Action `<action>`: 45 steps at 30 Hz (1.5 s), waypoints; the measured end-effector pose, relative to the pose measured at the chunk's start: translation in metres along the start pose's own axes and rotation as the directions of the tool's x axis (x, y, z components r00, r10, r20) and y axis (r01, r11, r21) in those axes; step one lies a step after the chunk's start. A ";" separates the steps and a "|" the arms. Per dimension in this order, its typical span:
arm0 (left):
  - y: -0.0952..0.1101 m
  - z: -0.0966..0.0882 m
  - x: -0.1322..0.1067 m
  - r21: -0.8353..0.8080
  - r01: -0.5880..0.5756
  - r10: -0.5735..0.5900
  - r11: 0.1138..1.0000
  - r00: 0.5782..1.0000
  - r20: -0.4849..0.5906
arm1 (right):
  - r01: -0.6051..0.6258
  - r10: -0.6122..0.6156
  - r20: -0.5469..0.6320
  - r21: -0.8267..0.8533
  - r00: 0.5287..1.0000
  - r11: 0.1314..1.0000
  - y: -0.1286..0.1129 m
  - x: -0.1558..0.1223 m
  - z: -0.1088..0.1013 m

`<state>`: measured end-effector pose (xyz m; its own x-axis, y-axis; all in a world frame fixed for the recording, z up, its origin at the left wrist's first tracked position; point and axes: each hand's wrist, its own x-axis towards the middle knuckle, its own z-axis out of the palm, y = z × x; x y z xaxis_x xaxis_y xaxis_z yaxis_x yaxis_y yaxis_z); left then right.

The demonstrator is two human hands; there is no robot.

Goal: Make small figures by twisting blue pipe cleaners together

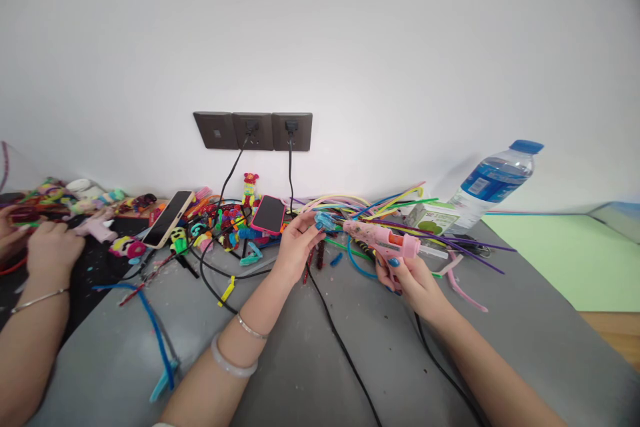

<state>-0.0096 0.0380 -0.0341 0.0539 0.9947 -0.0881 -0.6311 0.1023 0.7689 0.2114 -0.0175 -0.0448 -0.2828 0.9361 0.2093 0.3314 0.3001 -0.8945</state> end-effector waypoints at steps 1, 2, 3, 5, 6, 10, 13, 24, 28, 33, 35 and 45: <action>-0.001 -0.001 0.000 -0.001 -0.002 0.002 1.000 1.000 0.000 | 0.002 -0.002 0.000 -0.002 1.000 1.000 -0.001 0.000 0.000; -0.002 -0.001 0.001 -0.005 -0.005 0.005 1.000 1.000 -0.003 | 0.002 -0.002 0.001 -0.004 1.000 1.000 -0.001 0.000 0.000; -0.002 -0.002 0.001 -0.010 -0.007 0.007 1.000 1.000 -0.004 | 0.002 -0.002 0.003 -0.006 1.000 1.000 -0.002 -0.001 -0.001; -0.002 -0.002 0.001 -0.020 -0.010 0.010 1.000 1.000 -0.006 | 0.000 0.000 0.010 -0.007 1.000 1.000 -0.002 -0.001 -0.001; -0.002 -0.002 0.001 -0.025 -0.011 0.010 1.000 1.000 -0.005 | 0.001 -0.001 0.011 -0.007 1.000 1.000 -0.003 -0.001 -0.001; 0.001 0.000 0.000 -0.035 0.002 -0.002 0.999 1.000 0.000 | -0.005 0.005 0.012 -0.002 1.000 1.000 -0.001 -0.001 -0.001; 0.002 0.001 0.000 -0.038 0.007 -0.007 0.999 1.000 0.004 | -0.010 0.010 0.015 0.009 1.000 1.000 0.001 0.000 0.000; 0.003 0.000 0.001 -0.083 -0.024 0.024 0.996 1.000 0.004 | 0.002 0.002 -0.034 0.123 0.999 0.992 -0.009 0.002 -0.006; 0.003 -0.001 0.001 -0.085 -0.007 0.008 0.996 1.000 0.012 | 0.040 -0.022 -0.108 0.174 0.994 0.984 -0.019 0.004 -0.008; 0.001 -0.004 0.002 -0.075 0.037 -0.034 0.996 0.999 0.035 | 0.012 0.026 -0.137 0.266 0.990 0.964 -0.020 0.003 -0.019; 0.000 -0.004 0.002 -0.054 0.065 -0.062 0.996 0.997 0.052 | 0.010 0.031 -0.136 0.291 0.990 0.957 -0.018 0.001 -0.023; -0.005 0.001 -0.004 0.061 0.218 -0.224 0.974 0.964 0.141 | -0.020 0.034 -0.062 0.222 0.997 0.975 -0.013 0.000 -0.021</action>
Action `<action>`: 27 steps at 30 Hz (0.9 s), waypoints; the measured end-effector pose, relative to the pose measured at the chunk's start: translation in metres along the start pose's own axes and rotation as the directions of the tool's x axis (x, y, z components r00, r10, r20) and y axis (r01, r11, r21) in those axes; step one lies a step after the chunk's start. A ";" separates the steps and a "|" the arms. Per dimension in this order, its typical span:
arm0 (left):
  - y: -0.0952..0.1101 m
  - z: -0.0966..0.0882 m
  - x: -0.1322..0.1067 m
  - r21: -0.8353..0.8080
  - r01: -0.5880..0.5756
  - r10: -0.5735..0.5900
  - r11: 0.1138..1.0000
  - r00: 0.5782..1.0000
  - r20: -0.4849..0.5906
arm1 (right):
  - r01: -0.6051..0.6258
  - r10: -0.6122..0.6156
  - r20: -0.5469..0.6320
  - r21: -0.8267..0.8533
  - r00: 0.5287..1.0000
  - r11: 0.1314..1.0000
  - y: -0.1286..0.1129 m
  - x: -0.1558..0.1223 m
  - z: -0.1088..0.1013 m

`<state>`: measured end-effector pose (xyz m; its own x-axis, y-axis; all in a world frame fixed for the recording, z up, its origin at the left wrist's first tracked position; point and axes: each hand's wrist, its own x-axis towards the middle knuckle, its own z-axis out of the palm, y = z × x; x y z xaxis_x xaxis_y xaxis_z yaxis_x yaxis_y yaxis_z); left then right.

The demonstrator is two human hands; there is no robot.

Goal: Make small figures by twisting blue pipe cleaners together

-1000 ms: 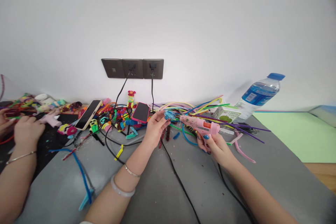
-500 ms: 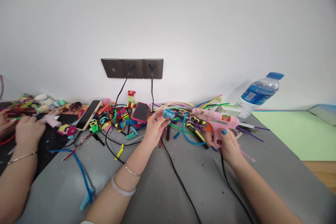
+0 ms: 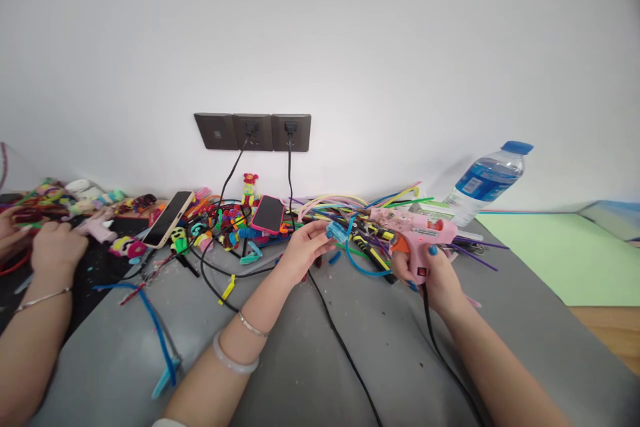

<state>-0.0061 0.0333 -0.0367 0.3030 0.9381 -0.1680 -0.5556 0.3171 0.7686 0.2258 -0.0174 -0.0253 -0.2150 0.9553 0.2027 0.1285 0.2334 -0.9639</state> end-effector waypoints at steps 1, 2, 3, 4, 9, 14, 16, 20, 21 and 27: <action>0.000 0.001 -0.001 0.006 0.005 -0.005 1.000 1.000 0.005 | -0.007 0.007 0.010 0.005 1.000 1.000 -0.001 0.000 0.001; 0.000 0.001 -0.001 0.011 0.010 -0.010 1.000 1.000 0.008 | -0.014 0.014 0.018 0.012 1.000 1.000 -0.002 -0.001 0.002; 0.000 0.001 -0.001 0.015 0.015 -0.015 1.000 1.000 0.012 | -0.019 0.018 0.022 0.018 1.000 1.000 -0.003 -0.001 0.002; 0.001 0.002 -0.002 0.019 0.018 -0.018 1.000 1.000 0.016 | -0.021 0.021 0.024 0.019 1.000 1.000 -0.004 -0.001 0.003; 0.001 0.002 -0.003 0.019 -0.002 0.002 1.000 0.999 0.033 | -0.022 0.023 0.030 -0.045 0.999 0.999 -0.009 -0.001 0.006; 0.002 0.002 -0.003 0.006 -0.033 0.033 0.999 0.999 0.032 | 0.019 -0.016 0.060 -0.053 0.998 0.998 -0.009 0.000 0.009; 0.003 0.003 -0.003 0.010 -0.032 0.032 0.999 0.999 0.032 | 0.036 -0.034 0.080 -0.031 0.996 0.999 -0.008 0.000 0.010; 0.003 0.004 -0.004 0.027 -0.031 0.030 0.999 0.999 0.037 | 0.061 -0.059 0.093 -0.017 0.994 0.998 -0.006 0.001 0.011; 0.003 0.004 -0.005 0.030 -0.032 0.031 0.999 0.999 0.039 | 0.066 -0.063 0.094 -0.020 0.994 0.998 -0.006 0.001 0.012; 0.003 0.004 -0.004 0.043 -0.042 0.040 0.998 0.998 0.039 | 0.083 -0.078 0.092 -0.054 0.993 0.995 -0.009 0.001 0.013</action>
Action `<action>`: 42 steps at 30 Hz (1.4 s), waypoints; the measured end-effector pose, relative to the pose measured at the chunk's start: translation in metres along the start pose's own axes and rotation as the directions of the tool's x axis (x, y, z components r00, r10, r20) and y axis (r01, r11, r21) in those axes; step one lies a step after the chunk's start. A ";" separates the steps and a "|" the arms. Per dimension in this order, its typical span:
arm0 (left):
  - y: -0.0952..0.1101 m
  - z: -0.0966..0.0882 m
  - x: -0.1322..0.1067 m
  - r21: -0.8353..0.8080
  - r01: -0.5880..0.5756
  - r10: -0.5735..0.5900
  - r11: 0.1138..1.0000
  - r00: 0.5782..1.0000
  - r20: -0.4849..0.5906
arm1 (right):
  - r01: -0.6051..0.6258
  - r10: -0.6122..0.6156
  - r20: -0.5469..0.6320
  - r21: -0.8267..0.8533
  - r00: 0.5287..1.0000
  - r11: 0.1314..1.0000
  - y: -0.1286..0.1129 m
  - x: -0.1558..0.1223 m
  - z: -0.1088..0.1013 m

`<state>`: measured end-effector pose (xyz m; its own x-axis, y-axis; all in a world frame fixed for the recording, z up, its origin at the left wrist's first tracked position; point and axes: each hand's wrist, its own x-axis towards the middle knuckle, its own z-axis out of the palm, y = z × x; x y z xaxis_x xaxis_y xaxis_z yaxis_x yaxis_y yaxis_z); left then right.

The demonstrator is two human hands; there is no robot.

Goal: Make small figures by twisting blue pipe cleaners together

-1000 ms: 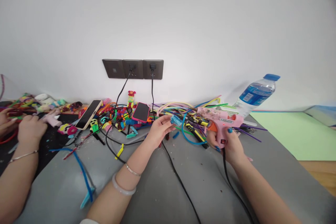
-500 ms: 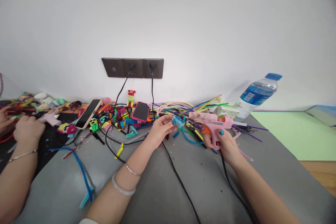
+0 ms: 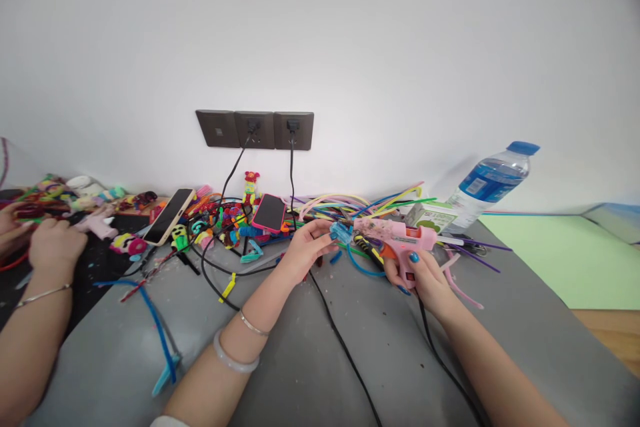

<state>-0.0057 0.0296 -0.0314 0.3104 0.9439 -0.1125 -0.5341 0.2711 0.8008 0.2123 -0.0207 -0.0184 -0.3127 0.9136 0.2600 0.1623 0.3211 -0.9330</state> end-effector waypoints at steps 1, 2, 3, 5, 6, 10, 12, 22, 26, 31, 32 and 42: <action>0.000 0.000 0.000 -0.001 -0.004 0.004 1.000 1.000 -0.001 | -0.001 0.001 -0.004 -0.004 1.000 1.000 0.000 0.000 0.000; 0.000 0.000 0.000 -0.003 -0.008 0.008 1.000 1.000 -0.004 | -0.003 0.003 -0.007 -0.009 1.000 1.000 0.000 0.000 0.000; 0.000 -0.001 0.001 -0.008 -0.012 0.012 1.000 1.000 -0.008 | -0.005 0.005 -0.011 -0.013 1.000 1.000 0.000 -0.001 0.000; 0.001 -0.001 0.001 -0.019 -0.022 0.022 1.000 1.000 -0.019 | -0.012 0.012 -0.015 -0.024 1.000 1.000 0.003 -0.002 -0.001; 0.001 -0.001 0.002 -0.027 -0.028 0.027 0.999 0.999 -0.026 | -0.016 0.016 -0.016 -0.027 1.000 1.000 0.004 -0.002 -0.001; 0.002 -0.001 0.002 -0.051 -0.051 0.048 0.997 0.997 -0.059 | -0.030 0.030 -0.017 -0.017 0.999 0.999 0.011 -0.003 -0.003; 0.002 -0.001 0.002 -0.049 -0.058 0.055 0.997 0.996 -0.070 | -0.037 0.037 -0.014 -0.011 0.999 0.999 0.013 -0.003 -0.003; 0.003 -0.003 0.002 -0.052 -0.102 0.097 0.993 0.991 -0.095 | -0.007 0.007 -0.023 0.009 1.000 1.000 0.010 -0.002 0.000; 0.002 -0.004 0.004 -0.048 -0.107 0.102 0.993 0.989 -0.104 | -0.022 0.023 -0.033 0.013 0.999 1.000 0.015 -0.003 -0.001; -0.001 -0.006 0.005 0.027 -0.095 0.097 0.995 0.988 -0.119 | 0.005 -0.004 -0.073 0.010 0.997 1.000 0.013 -0.002 -0.001; -0.001 -0.007 0.005 0.051 -0.088 0.093 0.995 0.989 -0.115 | 0.013 -0.013 -0.084 -0.001 0.996 1.000 0.012 -0.002 -0.002; -0.003 -0.008 0.005 0.161 -0.090 0.104 0.983 0.991 -0.080 | -0.065 0.060 -0.157 -0.031 0.986 0.997 0.006 -0.008 -0.015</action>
<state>-0.0091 0.0347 -0.0394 0.1897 0.9789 -0.0754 -0.4259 0.1513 0.8920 0.2298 -0.0226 -0.0219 -0.1518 0.9589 0.2398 0.2116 0.2685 -0.9398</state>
